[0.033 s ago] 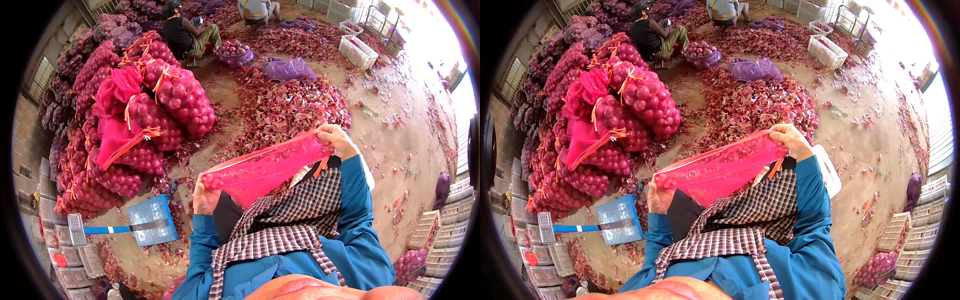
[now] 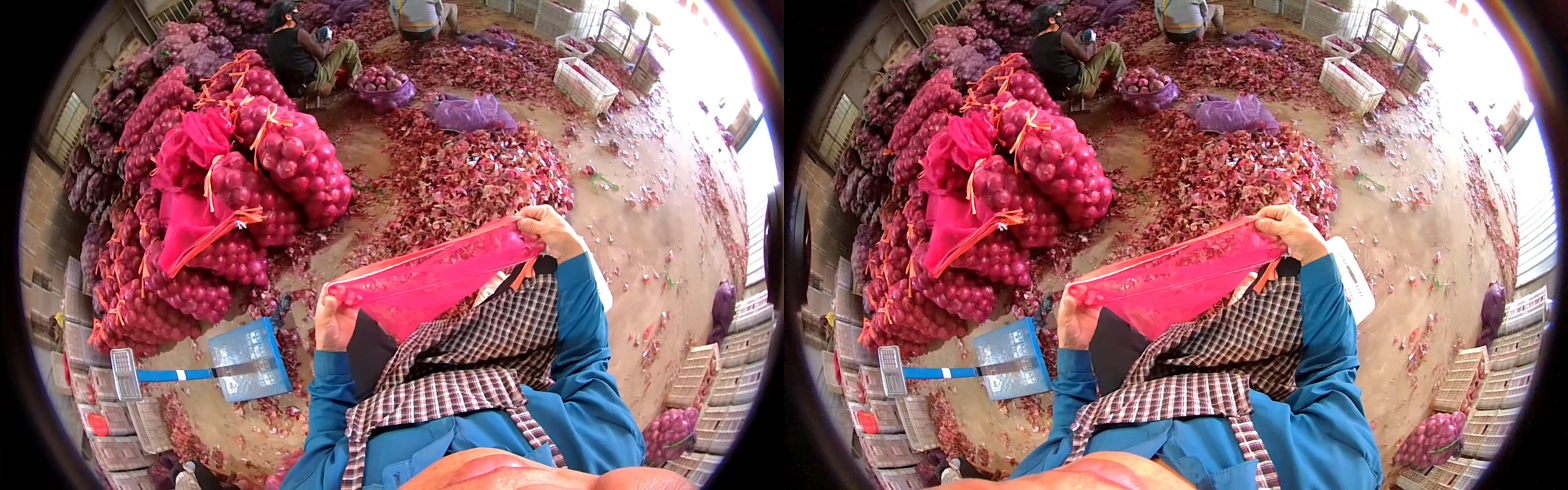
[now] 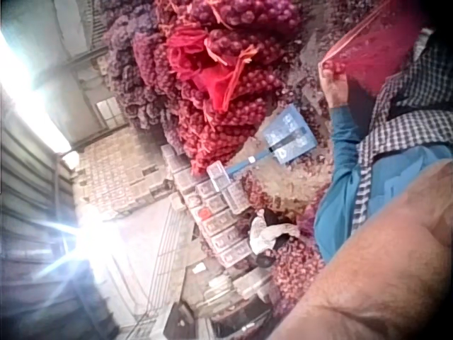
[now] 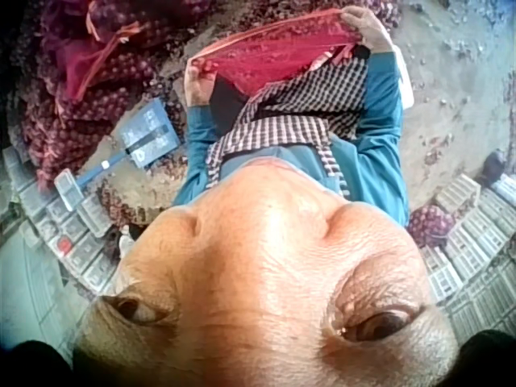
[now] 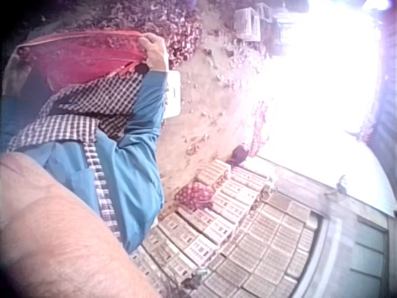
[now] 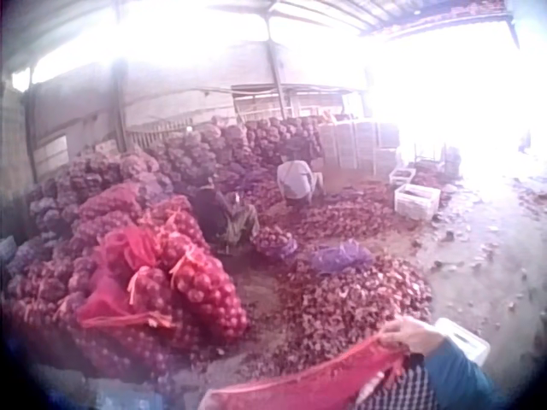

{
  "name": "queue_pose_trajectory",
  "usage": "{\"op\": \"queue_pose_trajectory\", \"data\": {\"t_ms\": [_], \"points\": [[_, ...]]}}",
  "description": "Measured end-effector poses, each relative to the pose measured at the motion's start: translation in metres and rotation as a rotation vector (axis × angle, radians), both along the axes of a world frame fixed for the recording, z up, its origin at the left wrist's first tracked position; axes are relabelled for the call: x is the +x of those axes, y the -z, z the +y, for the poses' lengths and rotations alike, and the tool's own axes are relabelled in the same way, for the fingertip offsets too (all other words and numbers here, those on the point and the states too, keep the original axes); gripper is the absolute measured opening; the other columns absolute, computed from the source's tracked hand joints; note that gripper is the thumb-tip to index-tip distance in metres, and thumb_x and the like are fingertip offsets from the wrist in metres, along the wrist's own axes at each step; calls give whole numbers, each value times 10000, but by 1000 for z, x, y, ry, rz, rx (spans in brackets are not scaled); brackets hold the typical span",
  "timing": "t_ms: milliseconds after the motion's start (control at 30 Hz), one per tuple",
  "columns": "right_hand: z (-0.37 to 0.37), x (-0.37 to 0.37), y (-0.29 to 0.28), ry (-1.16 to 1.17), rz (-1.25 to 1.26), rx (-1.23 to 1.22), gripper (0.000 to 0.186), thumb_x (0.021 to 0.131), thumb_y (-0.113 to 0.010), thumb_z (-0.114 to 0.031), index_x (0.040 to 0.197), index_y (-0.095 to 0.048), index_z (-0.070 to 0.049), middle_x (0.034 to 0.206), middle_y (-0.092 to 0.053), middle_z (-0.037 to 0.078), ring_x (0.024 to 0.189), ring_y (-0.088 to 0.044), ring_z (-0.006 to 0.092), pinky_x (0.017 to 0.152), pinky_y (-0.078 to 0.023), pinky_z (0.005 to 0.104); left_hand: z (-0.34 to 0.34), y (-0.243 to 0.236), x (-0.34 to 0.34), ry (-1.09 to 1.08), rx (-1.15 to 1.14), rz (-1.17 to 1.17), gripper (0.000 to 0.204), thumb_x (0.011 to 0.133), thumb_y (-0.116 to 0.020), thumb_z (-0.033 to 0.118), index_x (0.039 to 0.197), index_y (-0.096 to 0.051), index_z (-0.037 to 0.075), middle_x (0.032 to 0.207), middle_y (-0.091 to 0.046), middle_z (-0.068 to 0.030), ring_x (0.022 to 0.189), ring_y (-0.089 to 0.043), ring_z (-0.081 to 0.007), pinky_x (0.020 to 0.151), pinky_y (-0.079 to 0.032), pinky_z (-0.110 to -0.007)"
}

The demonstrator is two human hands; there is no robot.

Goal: The person scoops red onions from a large pile on the floor into a pink mesh bag using a white plastic scoop. They then lift the filled bag and place it onto a stack of other filled bags nearby.

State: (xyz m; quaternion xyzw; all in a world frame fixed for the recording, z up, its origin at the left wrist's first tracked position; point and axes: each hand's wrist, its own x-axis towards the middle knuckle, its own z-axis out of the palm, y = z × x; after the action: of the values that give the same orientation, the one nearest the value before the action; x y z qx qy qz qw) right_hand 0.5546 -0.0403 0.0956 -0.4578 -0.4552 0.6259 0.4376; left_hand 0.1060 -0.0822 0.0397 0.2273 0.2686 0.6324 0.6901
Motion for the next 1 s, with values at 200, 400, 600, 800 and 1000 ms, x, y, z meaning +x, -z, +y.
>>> {"op": "queue_pose_trajectory", "data": {"t_ms": [200, 400, 600, 800, 1000], "points": [[-6, -11, -12, 47, 235, 85, 173, 899, -625, -171, 946, -648, -6, 869, -672, 24, 741, -587, 70, 717, -474, 212, 1, 46, -21, -198, 68, 755, 152, 857, -597, -16, 955, -537, 83, 830, -539, 31, 727, -526, -50, 637, -442, -185], [-2, -19, -10, -201, -42, 113, 174, 896, -600, -126, 989, -644, 15, 868, -650, 14, 804, -580, 82, 760, -460, 238, 2, 37, -24, -401, -188, 175, 120, 892, -566, 4, 979, -547, 85, 872, -603, -20, 753, -601, -119, 628, -514, -250], [6, -30, -8, 17, -546, 200, 127, 899, -566, -98, 938, -663, -27, 778, -591, -28, 705, -524, 57, 638, -436, 234, 9, 30, -36, -287, -125, -36, 198, 901, -545, 12, 1079, -619, 58, 905, -648, -59, 721, -602, -129, 606, -492, -235], [14, -25, -8, 528, 534, 64, 132, 940, -552, -99, 1028, -638, -48, 871, -671, 24, 724, -630, 111, 636, -527, 248, -7, -1, -1, 460, 26, 655, 206, 876, -559, 30, 1025, -686, -31, 780, -621, 27, 643, -494, -38, 577, -401, -197], [11, 0, 2, 245, 465, 21, 175, 935, -573, -158, 1071, -597, -52, 712, -538, -52, 529, -455, 46, 482, -394, 180, -18, -3, 12, 190, -109, -59, 389, 887, -592, 468, 865, -662, 87, 862, -648, -27, 695, -537, -129, 620, -423, -303]]}}
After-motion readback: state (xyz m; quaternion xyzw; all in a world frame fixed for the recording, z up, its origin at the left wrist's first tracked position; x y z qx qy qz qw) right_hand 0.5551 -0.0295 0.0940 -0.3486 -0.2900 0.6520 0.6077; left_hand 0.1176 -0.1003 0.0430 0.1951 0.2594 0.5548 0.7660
